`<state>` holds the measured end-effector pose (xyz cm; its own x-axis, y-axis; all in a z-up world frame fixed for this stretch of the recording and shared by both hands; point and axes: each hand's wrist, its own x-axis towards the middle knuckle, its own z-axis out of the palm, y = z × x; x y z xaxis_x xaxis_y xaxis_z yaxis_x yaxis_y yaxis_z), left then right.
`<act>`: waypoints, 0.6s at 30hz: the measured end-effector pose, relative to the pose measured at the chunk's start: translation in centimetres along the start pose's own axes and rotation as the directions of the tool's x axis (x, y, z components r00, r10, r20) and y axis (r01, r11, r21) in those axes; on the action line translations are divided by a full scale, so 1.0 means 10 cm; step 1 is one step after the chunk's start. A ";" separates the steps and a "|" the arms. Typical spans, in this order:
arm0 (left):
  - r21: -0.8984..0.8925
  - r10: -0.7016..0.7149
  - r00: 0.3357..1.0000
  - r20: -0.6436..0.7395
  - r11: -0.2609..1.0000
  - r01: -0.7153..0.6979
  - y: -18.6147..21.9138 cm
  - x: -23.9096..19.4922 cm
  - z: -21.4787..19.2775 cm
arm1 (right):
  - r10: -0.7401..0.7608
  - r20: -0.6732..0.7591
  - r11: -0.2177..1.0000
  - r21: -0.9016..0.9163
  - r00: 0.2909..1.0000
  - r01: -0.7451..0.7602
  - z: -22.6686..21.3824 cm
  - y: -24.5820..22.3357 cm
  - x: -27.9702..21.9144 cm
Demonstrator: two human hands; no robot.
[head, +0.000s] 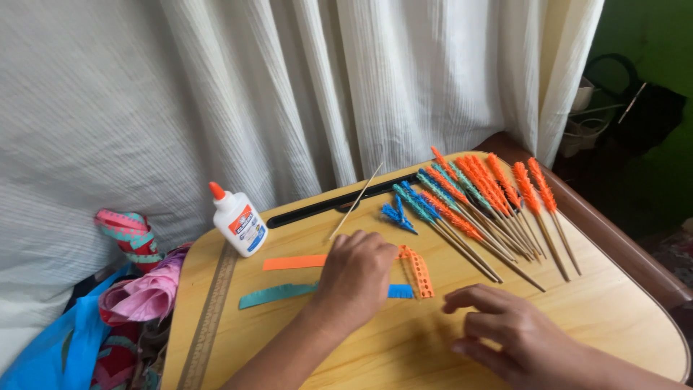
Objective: Preparing and sorting fringed paper strips and wooden sticks for a handcraft project.
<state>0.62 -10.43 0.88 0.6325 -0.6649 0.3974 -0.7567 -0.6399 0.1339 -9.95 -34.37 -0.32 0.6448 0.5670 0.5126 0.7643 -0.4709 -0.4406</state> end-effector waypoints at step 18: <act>0.195 0.539 0.819 -0.196 0.840 -0.507 0.37 -0.20 0.24 | 0.362 -0.248 0.931 0.135 0.899 -0.338 -0.31 0.78 -0.07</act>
<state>-3.01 -12.39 -1.61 0.0775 -0.8141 0.5755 -0.9237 -0.2758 -0.2658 -4.43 -40.55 -1.80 0.8584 0.1713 0.4836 0.4925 -0.5392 -0.6832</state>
